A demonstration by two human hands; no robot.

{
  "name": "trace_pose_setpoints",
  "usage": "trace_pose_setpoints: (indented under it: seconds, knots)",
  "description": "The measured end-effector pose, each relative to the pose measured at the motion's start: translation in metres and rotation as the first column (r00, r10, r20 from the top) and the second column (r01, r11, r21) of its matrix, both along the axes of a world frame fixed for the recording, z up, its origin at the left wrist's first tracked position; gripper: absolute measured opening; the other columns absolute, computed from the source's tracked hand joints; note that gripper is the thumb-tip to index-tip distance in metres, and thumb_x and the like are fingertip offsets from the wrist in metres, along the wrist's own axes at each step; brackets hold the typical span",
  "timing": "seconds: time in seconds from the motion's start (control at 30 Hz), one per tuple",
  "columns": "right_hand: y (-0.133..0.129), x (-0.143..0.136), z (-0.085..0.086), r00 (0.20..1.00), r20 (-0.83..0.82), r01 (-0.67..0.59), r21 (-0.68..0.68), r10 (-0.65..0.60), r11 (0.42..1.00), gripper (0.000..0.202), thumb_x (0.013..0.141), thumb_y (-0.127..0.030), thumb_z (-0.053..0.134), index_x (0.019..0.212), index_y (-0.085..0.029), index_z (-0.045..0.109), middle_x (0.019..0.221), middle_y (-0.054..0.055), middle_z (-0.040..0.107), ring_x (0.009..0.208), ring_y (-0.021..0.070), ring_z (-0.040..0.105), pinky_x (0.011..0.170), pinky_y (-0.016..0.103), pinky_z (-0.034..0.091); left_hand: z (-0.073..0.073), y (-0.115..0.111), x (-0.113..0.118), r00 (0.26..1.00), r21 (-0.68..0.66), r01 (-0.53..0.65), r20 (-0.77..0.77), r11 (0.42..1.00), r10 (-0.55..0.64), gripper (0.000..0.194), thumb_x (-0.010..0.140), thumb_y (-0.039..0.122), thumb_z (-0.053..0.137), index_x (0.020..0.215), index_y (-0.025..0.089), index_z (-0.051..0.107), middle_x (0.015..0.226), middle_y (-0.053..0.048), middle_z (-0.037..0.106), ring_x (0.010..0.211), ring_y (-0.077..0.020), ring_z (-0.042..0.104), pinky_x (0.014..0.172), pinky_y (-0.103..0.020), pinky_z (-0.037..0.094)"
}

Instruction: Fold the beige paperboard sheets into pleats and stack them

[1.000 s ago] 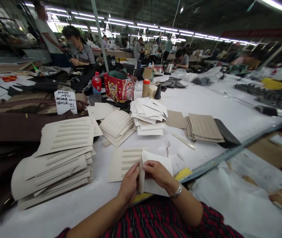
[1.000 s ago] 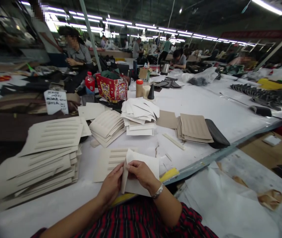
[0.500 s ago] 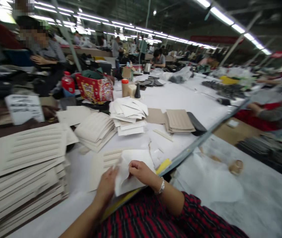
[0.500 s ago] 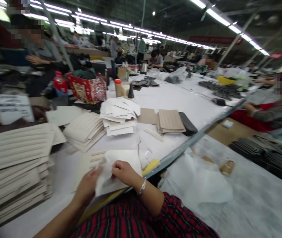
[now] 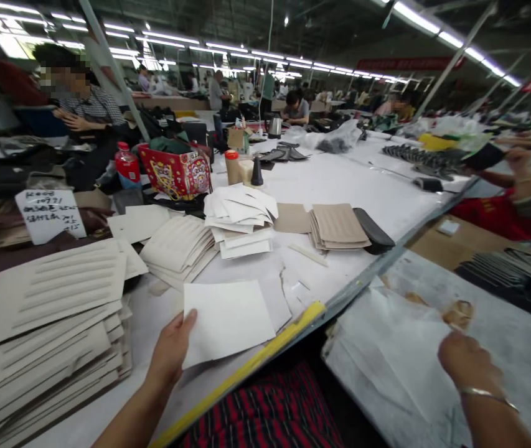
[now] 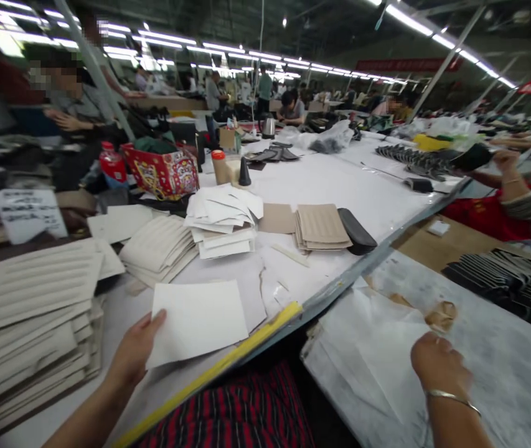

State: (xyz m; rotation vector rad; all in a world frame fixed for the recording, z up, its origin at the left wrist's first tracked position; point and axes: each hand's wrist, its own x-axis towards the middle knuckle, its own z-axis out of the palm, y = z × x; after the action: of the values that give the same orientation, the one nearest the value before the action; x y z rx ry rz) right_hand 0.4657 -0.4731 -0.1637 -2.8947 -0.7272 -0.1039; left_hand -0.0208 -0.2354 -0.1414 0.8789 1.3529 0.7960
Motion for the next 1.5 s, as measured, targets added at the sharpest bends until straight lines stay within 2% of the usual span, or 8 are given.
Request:
trace_pose_setpoints:
  seconds: [0.1,0.2,0.33,0.63,0.87,1.03,1.23,1.5]
  knots:
    - [0.054,-0.065,0.038,0.953,-0.125,-0.264,0.116,0.278,0.958,0.041,0.078,-0.029,0.043,0.11,-0.005,0.052,0.105,0.027,0.054,0.102,0.0327,0.053,0.084,0.047,0.038,0.014,-0.014,0.015,0.997,0.101,0.058,-0.048,0.993,-0.053,0.04,0.077,0.04,0.055,0.108,0.016,0.056,0.081,-0.004,0.068,0.077,-0.0223,0.064,0.062,-0.03,0.051]
    - [0.109,-0.176,0.068,0.441,-0.55,-0.442,0.555,0.709,0.705,0.047,0.078,-0.044,0.047,0.119,-0.02,0.048,0.108,0.011,0.059,0.092,0.0225,0.058,0.08,0.038,0.044,0.034,-0.035,0.039,0.957,0.296,0.288,-0.123,0.911,-0.263,0.042,0.08,0.044,0.049,0.112,0.017,0.056,0.1,-0.007,0.065,0.097,-0.0247,0.058,0.083,-0.035,0.047]
    - [0.143,-0.268,0.069,0.073,-0.65,-0.223,0.729,0.757,0.647,0.043,0.072,-0.047,0.057,0.102,-0.017,0.059,0.091,0.007,0.065,0.082,0.0205,0.059,0.074,0.034,0.047,0.048,-0.047,0.046,0.69,0.491,0.683,-0.194,0.54,-0.697,0.04,0.082,0.037,0.048,0.12,0.024,0.052,0.127,-0.005,0.05,0.119,-0.0237,0.042,0.103,-0.036,0.029]
    - [0.185,-0.25,0.089,-0.047,-0.697,-0.213,0.707,0.716,0.675,0.037,0.079,-0.036,0.052,0.11,-0.018,0.055,0.094,0.006,0.065,0.081,0.0199,0.061,0.073,0.035,0.048,0.01,-0.025,0.012,0.951,0.236,0.221,0.164,0.946,-0.263,0.048,0.077,0.04,0.056,0.119,0.018,0.048,0.127,-0.012,0.047,0.117,-0.0277,0.043,0.095,-0.043,0.039]
    - [0.218,-0.283,0.142,-0.151,-0.569,-0.721,0.623,0.808,0.304,0.029,0.079,-0.021,0.046,0.107,-0.018,0.056,0.098,0.003,0.063,0.082,0.0149,0.057,0.069,0.025,0.045,0.024,-0.001,0.006,0.957,0.59,0.233,0.002,0.773,-0.29,0.074,0.077,0.055,0.049,0.136,0.021,0.02,0.143,-0.013,0.021,0.13,-0.0274,0.022,0.103,-0.046,0.025]
    - [0.255,-0.287,0.164,-0.406,-0.663,-0.867,0.497,0.628,-0.036,0.021,0.069,-0.016,0.054,0.088,-0.011,0.062,0.079,0.001,0.063,0.067,0.0117,0.054,0.062,0.021,0.043,0.088,0.027,-0.001,0.839,0.754,0.543,-0.508,0.369,-0.196,0.108,0.047,0.053,0.075,0.136,0.022,0.023,0.144,-0.011,0.019,0.13,-0.033,0.019,0.105,-0.047,0.017]
    - [0.26,-0.273,0.12,-0.664,-0.657,-0.516,0.748,0.357,0.417,0.055,0.066,-0.054,0.058,0.103,-0.012,0.057,0.093,0.007,0.063,0.083,0.018,0.058,0.075,0.032,0.043,0.126,0.045,0.009,0.614,0.349,0.786,-0.525,0.51,-0.589,0.044,0.049,0.041,0.074,0.087,0.022,0.066,0.072,-0.001,0.066,0.07,-0.0224,0.061,0.066,-0.029,0.047]
    - [0.21,-0.289,0.013,-0.795,-0.39,0.172,0.59,0.465,0.789,0.086,0.067,-0.081,0.02,0.109,-0.015,0.055,0.121,0.015,0.051,0.111,0.0245,0.047,0.094,0.043,0.032,0.089,0.031,-0.014,0.939,0.126,-0.056,0.344,0.991,0.01,0.037,0.067,0.04,0.064,0.094,0.016,0.058,0.064,0.001,0.063,0.049,-0.0116,0.056,0.048,-0.023,0.047]
